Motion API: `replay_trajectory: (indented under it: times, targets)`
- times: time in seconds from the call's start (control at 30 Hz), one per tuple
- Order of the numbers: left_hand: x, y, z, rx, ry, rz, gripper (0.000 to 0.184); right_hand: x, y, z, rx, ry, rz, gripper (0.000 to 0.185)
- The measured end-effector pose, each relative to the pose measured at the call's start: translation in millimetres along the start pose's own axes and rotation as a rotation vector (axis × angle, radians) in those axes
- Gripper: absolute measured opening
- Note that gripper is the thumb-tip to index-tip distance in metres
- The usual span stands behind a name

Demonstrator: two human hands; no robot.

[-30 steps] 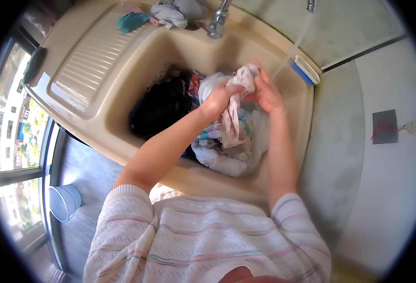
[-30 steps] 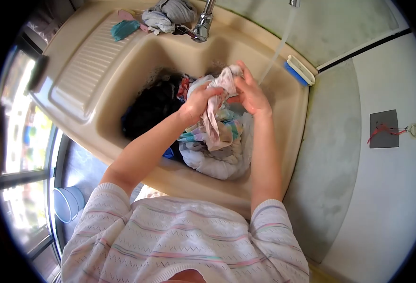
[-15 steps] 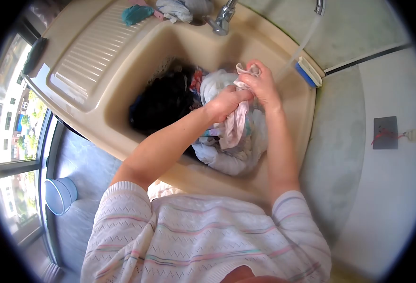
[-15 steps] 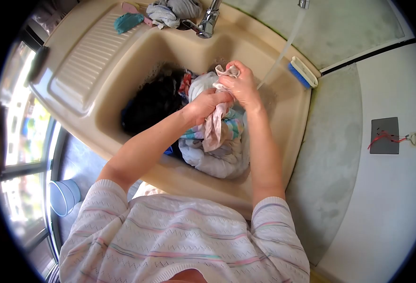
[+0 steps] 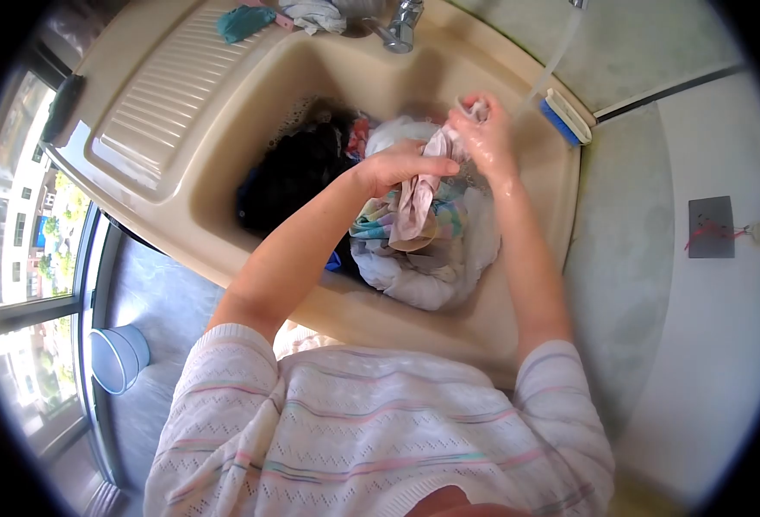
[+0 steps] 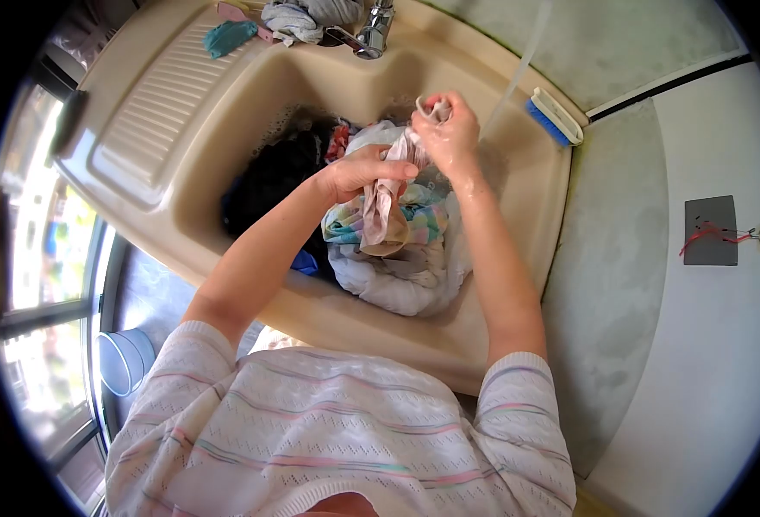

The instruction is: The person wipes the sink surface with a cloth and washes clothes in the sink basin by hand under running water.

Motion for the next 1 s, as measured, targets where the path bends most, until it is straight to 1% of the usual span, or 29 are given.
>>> replay_trajectory:
  times: [0.1, 0.13, 0.17, 0.27, 0.3, 0.4, 0.43, 0.47, 0.53, 0.57, 0.67, 0.7, 0.73, 0.8, 0.83, 0.93, 0.97, 1.0]
  targets:
    - [8, -6, -18, -0.149, -0.147, -0.033, 0.046, 5, 7, -54, 0.363, 0.042, 0.103, 0.02]
    - [3, -4, -14, -0.199, -0.211, -0.042, 0.044, 5, 10, -66, 0.482, 0.06, 0.129, 0.02]
    - [2, 4, -13, -0.057, -0.218, 0.056, 0.038, 4, 11, -70, 0.512, 0.09, 0.134, 0.024]
    - [3, 1, -9, 0.097, -0.09, 0.191, 0.04, -1, 32, -88, 0.766, 0.27, 0.152, 0.031]
    - [6, 0, -11, 0.143, -0.065, 0.23, 0.036, -2, 36, -84, 0.772, 0.288, 0.104, 0.037]
    - [18, -8, -24, 0.053, 0.23, 0.217, 0.031, 0, 37, -68, 0.81, 0.276, 0.117, 0.041]
    - [22, -10, -22, 0.018, 0.367, 0.072, 0.029, 2, 33, -57, 0.808, 0.223, 0.15, 0.042]
    - [26, -12, -21, -0.072, 0.433, 0.062, 0.029, 3, 33, -49, 0.792, 0.224, 0.158, 0.038]
    - [18, -7, 5, -0.252, 0.564, 0.038, 0.031, 6, 39, -39, 0.757, 0.226, 0.18, 0.031]
    - [11, -1, 16, -0.227, 0.688, 0.106, 0.027, 4, 45, -35, 0.689, 0.215, 0.18, 0.029]
    - [8, 1, 18, -0.165, 0.758, 0.423, 0.022, -19, 62, -29, 0.726, 0.093, 0.264, 0.028]
    - [9, 0, 18, -0.164, 0.719, 0.533, 0.012, -26, 63, -21, 0.675, 0.019, 0.254, 0.026]
    - [17, -1, 17, -0.258, 0.647, 0.592, 0.009, -30, 60, -13, 0.471, -0.196, 0.231, 0.029]
    - [30, 1, 21, -0.453, 0.501, 0.707, 0.007, -40, 51, 3, 0.057, -0.613, 0.168, 0.035]
    - [27, 5, 29, -0.491, 0.376, 0.782, 0.013, -43, 43, 14, -0.075, -0.797, 0.094, 0.033]
    - [21, 10, 44, -0.628, 0.125, 0.701, 0.012, -59, 32, 34, -0.405, -1.297, -0.164, 0.027]
    - [17, 10, 50, -0.663, 0.084, 0.669, 0.007, -64, 34, 38, -0.449, -1.374, -0.245, 0.018]
    - [10, 12, 56, -0.691, -0.078, 0.656, 0.009, -69, 36, 40, -0.465, -1.495, -0.445, 0.021]
Point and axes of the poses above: each hand's wrist, its own y-axis away from the middle knuckle, its own x-axis out of the back of the hand, z = x × y, the point moved 3 cm from there along -y, towards the middle knuckle, and after that the axes turned 11 degrees about -x, right-handed, at the moved point
